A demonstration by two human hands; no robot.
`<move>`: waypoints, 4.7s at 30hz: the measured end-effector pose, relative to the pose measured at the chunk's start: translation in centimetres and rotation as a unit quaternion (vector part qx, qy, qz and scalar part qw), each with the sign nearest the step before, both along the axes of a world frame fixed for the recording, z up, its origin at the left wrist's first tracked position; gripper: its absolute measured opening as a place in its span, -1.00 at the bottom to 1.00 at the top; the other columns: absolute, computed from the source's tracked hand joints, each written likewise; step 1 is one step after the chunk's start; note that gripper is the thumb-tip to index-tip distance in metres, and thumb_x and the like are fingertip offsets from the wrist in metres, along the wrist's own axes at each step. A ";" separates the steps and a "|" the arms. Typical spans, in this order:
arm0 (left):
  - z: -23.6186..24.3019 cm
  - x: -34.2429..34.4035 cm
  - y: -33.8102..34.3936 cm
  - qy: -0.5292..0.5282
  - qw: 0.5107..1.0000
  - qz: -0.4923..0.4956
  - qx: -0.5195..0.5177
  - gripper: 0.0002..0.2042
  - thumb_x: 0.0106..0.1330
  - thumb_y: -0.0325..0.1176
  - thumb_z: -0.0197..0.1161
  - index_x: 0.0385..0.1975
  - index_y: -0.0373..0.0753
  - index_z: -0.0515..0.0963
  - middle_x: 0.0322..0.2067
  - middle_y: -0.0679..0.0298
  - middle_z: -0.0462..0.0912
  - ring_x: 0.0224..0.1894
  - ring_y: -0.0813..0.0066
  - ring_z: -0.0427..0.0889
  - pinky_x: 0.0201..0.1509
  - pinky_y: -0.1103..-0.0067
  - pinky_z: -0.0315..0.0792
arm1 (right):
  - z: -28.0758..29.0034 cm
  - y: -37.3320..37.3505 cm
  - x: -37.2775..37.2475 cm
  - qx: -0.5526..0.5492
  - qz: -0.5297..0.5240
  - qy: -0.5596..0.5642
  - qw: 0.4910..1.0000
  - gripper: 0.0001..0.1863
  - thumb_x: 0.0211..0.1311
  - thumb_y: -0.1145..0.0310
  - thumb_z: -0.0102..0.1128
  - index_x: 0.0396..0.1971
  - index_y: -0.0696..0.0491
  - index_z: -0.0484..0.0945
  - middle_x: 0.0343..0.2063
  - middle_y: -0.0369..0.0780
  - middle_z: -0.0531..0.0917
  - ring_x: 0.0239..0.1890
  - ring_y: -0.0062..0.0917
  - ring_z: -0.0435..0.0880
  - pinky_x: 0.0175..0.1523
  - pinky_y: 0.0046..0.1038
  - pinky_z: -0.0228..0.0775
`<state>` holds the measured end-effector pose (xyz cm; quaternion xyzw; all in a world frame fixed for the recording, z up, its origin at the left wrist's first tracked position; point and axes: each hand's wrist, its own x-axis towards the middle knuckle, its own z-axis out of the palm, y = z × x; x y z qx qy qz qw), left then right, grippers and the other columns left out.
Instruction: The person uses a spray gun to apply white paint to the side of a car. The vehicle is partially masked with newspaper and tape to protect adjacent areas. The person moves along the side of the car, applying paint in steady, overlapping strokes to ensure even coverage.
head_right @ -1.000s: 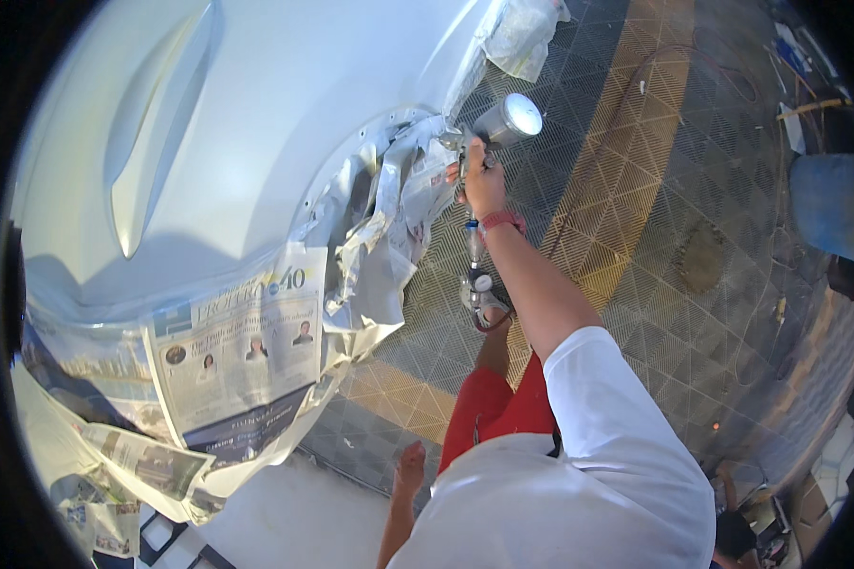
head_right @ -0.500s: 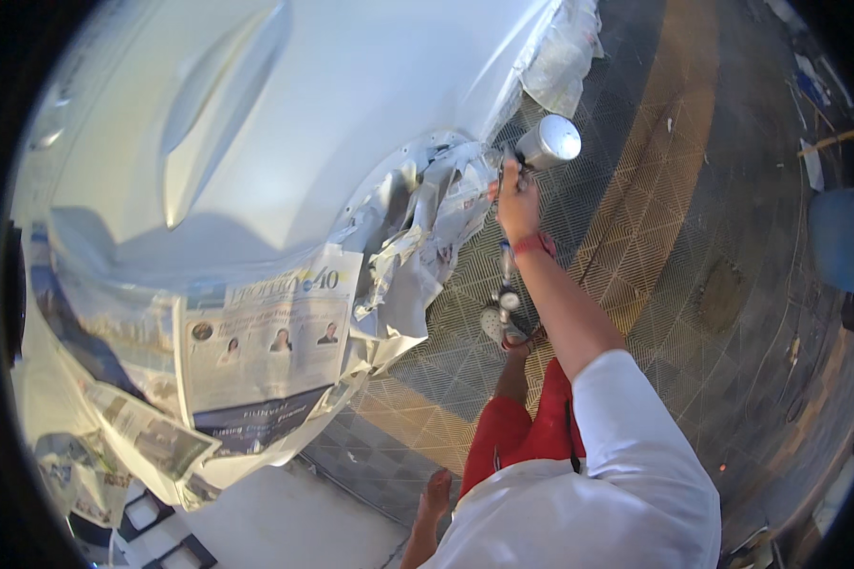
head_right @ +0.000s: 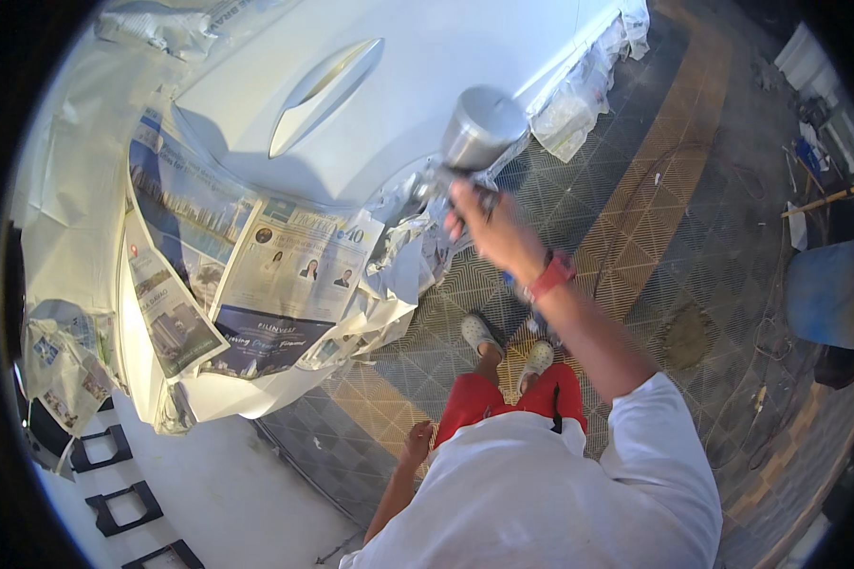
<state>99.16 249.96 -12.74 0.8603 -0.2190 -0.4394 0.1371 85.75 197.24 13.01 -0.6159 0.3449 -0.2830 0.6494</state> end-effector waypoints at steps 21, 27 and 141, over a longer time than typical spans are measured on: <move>0.8 -0.4 4.0 -0.010 0.999 0.032 0.036 -0.50 0.53 0.07 0.03 0.07 -0.27 0.61 -0.17 -0.09 0.73 -0.11 0.05 0.73 0.00 0.24 0.50 | 5.4 2.1 3.1 -0.095 -0.013 -0.070 0.993 -0.36 0.57 -0.16 -0.06 0.01 0.19 0.63 -0.49 -0.32 0.73 -0.57 -0.72 0.60 -0.58 -0.61 0.36; -2.6 1.7 4.0 0.031 0.997 0.062 0.024 -0.43 0.51 0.11 0.03 0.26 -0.23 0.53 0.09 -0.13 0.66 0.15 -0.04 0.64 0.23 0.27 0.46 | 6.9 -0.1 2.7 -0.059 0.066 -0.013 0.996 -0.40 0.65 -0.08 -0.26 0.40 0.01 0.41 -0.43 -0.27 0.73 -0.54 -0.72 0.64 -0.63 -0.66 0.39; 14.1 -15.2 -49.5 0.303 0.885 -0.278 -0.219 -0.65 0.38 -0.12 0.40 -0.03 -0.27 0.66 0.02 0.10 0.66 0.16 0.21 0.59 0.25 0.39 0.45 | 14.3 -14.8 -3.2 -0.070 -0.018 -0.198 0.977 -0.31 0.54 -0.20 -0.04 0.27 0.13 0.52 -0.45 -0.22 0.72 -0.39 -0.66 0.69 -0.21 -0.52 0.54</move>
